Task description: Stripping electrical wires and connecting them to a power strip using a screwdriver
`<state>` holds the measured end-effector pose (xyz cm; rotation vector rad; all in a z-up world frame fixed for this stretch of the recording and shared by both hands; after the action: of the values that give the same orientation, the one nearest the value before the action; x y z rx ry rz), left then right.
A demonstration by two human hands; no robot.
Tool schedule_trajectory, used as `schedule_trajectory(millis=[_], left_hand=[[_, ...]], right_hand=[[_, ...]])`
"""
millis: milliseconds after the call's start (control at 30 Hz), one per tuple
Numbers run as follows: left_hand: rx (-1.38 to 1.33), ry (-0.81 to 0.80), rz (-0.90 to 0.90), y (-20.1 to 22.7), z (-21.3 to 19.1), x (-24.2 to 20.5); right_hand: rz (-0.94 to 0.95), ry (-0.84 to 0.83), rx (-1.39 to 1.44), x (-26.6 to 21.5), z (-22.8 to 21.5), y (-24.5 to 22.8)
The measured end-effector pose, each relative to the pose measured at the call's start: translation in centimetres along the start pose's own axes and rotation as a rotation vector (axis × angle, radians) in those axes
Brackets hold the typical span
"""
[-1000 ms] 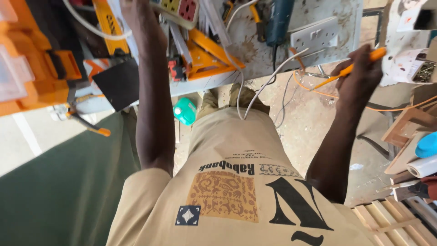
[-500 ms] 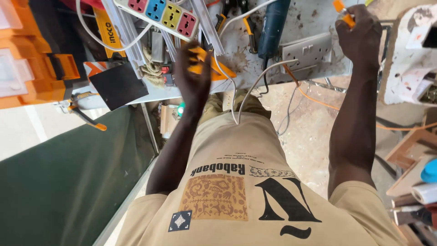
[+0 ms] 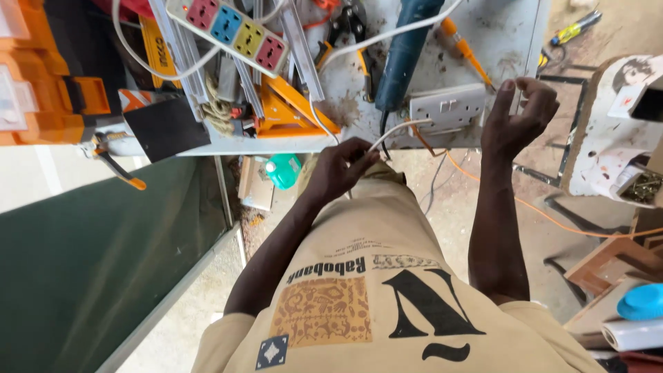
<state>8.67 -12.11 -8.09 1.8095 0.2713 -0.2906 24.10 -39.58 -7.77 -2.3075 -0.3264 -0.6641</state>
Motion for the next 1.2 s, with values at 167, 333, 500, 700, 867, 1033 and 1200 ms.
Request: schedule_trajectory(millis=[167, 333, 500, 700, 867, 1033, 1200], left_hand=[[-0.17, -0.096, 0.097, 3.0, 0.9, 0.6], [0.03, -0.25, 0.192, 6.7, 2.0, 1.4], [0.093, -0.173, 0.118, 6.0, 1.2, 3.1], [0.217, -0.125, 0.127, 6.0, 0.8, 3.6], [0.062, 0.014, 0.085, 3.2, -0.7, 2.5], [0.168, -0.143, 0.051, 5.1, -0.5, 1.9], [-0.04, 0.045, -0.045, -1.8, -4.5, -0.1]], right_hand=[[0.399, -0.101, 0.378, -6.5, -1.2, 6.7], [0.959, -0.251, 0.662, -13.8, -0.5, 10.1], [1.075, -0.208, 0.515, -18.0, -0.4, 11.5], [1.268, -0.274, 0.453, -28.2, 3.8, 15.0], [0.543, -0.847, 0.065, -29.6, 10.1, 7.9], [0.603, -1.228, 0.011, -28.0, 13.5, 0.2], [0.152, -1.286, -0.112, -34.3, 17.9, 4.0]])
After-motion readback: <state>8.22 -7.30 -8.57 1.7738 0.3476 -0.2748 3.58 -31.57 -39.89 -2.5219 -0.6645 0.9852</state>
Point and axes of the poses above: each hand's wrist, its own x-axis towards the middle knuckle, its own z-axis out of the palm, y = z × x, the point moved 7 cm from there along x, towards the middle knuckle, and after that the axes turned 3 degrees about -y, right-handed, at the moved point
